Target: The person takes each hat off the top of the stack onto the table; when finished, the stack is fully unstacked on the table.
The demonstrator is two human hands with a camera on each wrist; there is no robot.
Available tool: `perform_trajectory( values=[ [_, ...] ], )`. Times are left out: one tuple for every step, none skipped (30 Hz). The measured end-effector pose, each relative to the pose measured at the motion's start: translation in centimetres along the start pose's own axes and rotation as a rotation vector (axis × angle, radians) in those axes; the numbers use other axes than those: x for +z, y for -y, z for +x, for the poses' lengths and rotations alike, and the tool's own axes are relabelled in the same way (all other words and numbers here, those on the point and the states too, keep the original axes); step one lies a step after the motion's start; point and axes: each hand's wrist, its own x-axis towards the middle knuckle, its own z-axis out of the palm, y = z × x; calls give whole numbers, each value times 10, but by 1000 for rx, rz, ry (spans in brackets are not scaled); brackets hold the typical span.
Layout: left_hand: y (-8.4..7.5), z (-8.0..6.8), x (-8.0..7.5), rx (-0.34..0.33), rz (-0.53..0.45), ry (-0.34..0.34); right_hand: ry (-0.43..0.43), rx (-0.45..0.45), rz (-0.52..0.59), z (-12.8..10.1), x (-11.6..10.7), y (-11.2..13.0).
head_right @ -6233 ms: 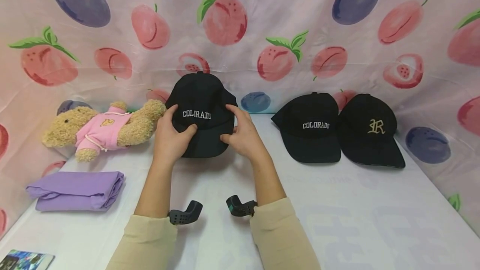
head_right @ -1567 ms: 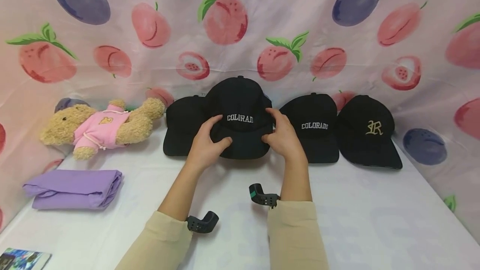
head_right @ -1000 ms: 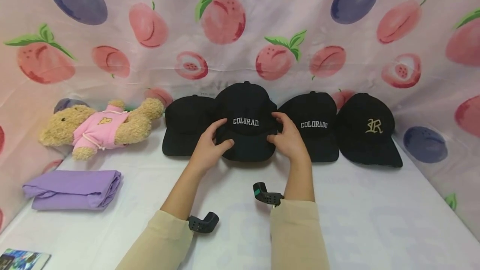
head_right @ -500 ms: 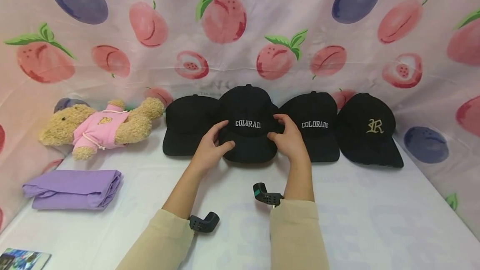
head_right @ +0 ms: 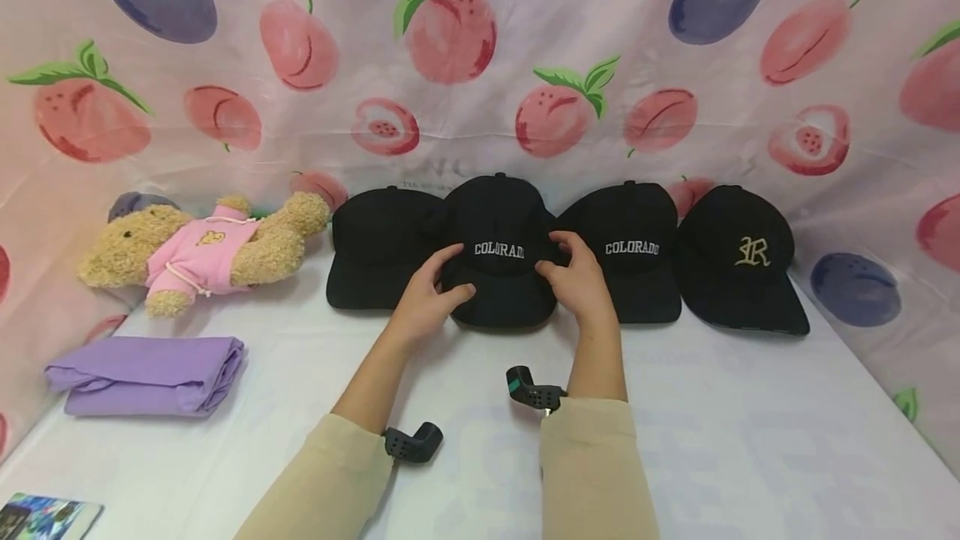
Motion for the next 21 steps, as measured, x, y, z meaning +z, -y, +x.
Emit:
perform_trajectory(
  values=[
    [0, 0, 0, -1, -1, 3, -6, 3, 4, 0, 1, 0],
    [1, 0, 1, -1, -4, 5, -12, 8, 8, 0, 1, -1],
    [1, 1, 1, 0, -5, 7, -18, 10, 12, 0, 2, -1],
    [1, 1, 2, 0, -4, 10, -25, 12, 20, 1, 2, -1],
    [1, 2, 3, 4, -5, 11, -32, 15, 30, 1, 3, -1],
    [0, 3, 3, 8, -5, 11, -39, 18, 43, 1, 4, -1],
    [0, 4, 4, 10, -2, 11, -46, 19, 56, 2, 4, -1],
    [0, 4, 4, 14, 1, 12, -55, 21, 71, 2, 5, -1],
    [0, 5, 5, 15, 4, 13, -64, 27, 89, 2, 6, -1],
    [0, 6, 5, 16, 3, 13, -73, 35, 106, 2, 7, -1],
    [0, 6, 5, 17, 0, 12, -80, 43, 120, 3, 8, -1],
    [0, 7, 6, 17, 0, 12, -86, 51, 132, 3, 9, -2],
    [1, 7, 6, 16, -2, 12, -90, 58, 144, 3, 10, -2],
    [1, 7, 6, 17, -8, 10, -93, 65, 155, 3, 11, -3],
    [2, 8, 6, 16, -15, 8, -93, 71, 165, 4, 13, -4],
    [2, 9, 6, 18, -21, 6, -95, 72, 171, 4, 14, -4],
    [3, 10, 6, 15, -23, 5, -96, 74, 178, 4, 15, -4],
    [4, 11, 6, 13, -25, 4, -97, 76, 185, 5, 16, -4],
    [4, 12, 6, 13, -28, 3, -100, 77, 192, 5, 17, -4],
    [5, 12, 6, 11, -29, 2, -102, 78, 197, 6, 18, -4],
    [6, 13, 6, 10, -28, 0, -105, 80, 202, 7, 20, -3]
  ],
)
